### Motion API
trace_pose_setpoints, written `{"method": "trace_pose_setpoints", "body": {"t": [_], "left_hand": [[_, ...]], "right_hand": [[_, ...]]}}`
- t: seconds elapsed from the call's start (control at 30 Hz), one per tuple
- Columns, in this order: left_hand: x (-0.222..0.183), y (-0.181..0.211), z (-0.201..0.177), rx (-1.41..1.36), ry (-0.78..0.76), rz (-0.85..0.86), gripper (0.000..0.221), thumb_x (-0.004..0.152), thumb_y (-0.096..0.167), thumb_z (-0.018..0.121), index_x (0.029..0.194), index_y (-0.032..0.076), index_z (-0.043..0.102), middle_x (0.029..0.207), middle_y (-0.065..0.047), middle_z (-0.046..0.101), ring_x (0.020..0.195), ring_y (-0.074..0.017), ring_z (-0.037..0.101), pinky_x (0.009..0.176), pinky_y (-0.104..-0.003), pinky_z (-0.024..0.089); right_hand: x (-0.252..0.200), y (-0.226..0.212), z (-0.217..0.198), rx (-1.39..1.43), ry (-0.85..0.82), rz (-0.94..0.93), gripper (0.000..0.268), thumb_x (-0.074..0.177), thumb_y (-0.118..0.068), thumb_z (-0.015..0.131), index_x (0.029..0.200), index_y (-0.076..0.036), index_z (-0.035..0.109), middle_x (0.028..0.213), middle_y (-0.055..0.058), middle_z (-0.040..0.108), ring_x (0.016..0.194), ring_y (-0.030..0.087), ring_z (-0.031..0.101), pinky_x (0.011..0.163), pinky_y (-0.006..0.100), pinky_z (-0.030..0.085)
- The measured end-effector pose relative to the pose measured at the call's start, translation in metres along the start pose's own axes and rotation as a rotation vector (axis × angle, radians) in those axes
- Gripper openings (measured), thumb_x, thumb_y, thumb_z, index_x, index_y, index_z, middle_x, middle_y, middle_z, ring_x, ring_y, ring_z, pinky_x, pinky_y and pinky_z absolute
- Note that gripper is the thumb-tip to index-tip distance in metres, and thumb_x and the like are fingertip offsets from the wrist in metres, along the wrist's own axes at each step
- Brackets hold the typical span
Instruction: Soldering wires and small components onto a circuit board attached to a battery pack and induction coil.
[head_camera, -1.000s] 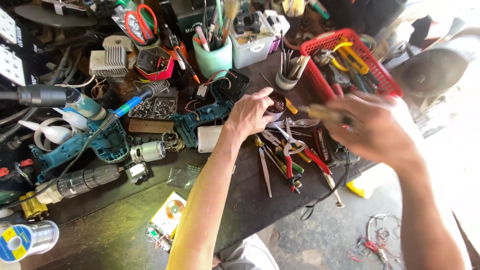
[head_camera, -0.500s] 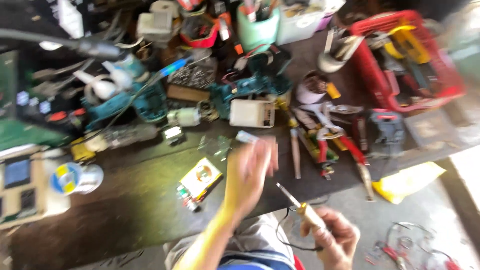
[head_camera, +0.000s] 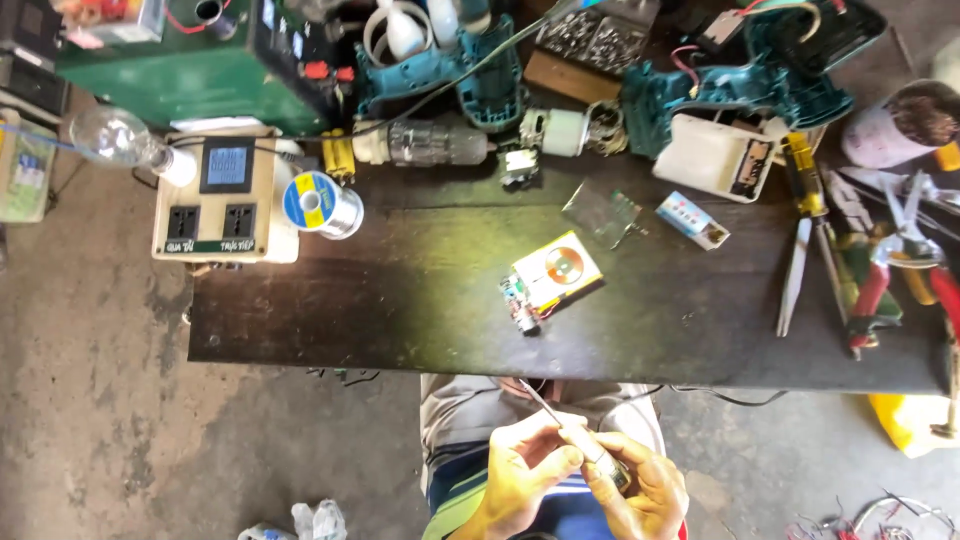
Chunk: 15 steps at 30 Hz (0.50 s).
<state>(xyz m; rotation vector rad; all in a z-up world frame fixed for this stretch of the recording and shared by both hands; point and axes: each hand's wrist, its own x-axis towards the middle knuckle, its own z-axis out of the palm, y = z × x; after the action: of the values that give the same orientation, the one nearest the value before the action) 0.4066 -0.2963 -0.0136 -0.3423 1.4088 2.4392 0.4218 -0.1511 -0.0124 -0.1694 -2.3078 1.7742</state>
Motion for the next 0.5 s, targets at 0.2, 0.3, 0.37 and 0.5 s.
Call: {"method": "trace_pose_setpoints", "body": {"t": [0.2,0.3,0.37,0.5], "left_hand": [[-0.007,-0.003,-0.012,-0.007,-0.05,0.056,0.036,0.089,0.008,0.076,0.119,-0.009,0.069,0.108,-0.015,0.073,0.1,-0.0203,0.071,0.085,-0.033,0.063],[-0.009,-0.003,-0.017,-0.024,-0.086,0.1,0.031,0.093,0.013,0.074,0.116,-0.007,0.068,0.111,-0.016,0.072,0.1,-0.0203,0.068,0.087,-0.031,0.059],[-0.01,-0.001,-0.019,0.001,-0.158,0.104,0.04,0.096,0.021,0.071,0.125,-0.005,0.065,0.114,-0.014,0.071,0.106,-0.0196,0.068,0.099,-0.033,0.055],[-0.012,-0.005,-0.024,-0.062,-0.198,0.026,0.037,0.098,0.017,0.067,0.128,-0.005,0.063,0.106,-0.011,0.073,0.1,-0.0188,0.07,0.093,-0.033,0.059]], "right_hand": [[-0.023,0.038,0.006,-0.147,0.023,-0.182,0.035,0.077,-0.026,0.084,0.103,-0.005,0.072,0.094,0.009,0.081,0.083,0.012,0.081,0.068,0.02,0.062],[-0.032,0.058,0.003,-0.098,-0.008,-0.252,0.04,0.076,-0.016,0.086,0.11,-0.002,0.069,0.102,0.012,0.079,0.094,0.016,0.082,0.079,0.02,0.067],[-0.037,0.073,-0.001,-0.113,-0.054,-0.329,0.044,0.079,-0.02,0.085,0.116,-0.008,0.066,0.105,0.008,0.078,0.087,0.012,0.08,0.069,0.018,0.063],[-0.032,0.058,0.005,-0.237,0.011,-0.473,0.039,0.081,-0.019,0.084,0.113,-0.01,0.064,0.102,0.015,0.076,0.084,0.021,0.079,0.07,0.024,0.064]]}}
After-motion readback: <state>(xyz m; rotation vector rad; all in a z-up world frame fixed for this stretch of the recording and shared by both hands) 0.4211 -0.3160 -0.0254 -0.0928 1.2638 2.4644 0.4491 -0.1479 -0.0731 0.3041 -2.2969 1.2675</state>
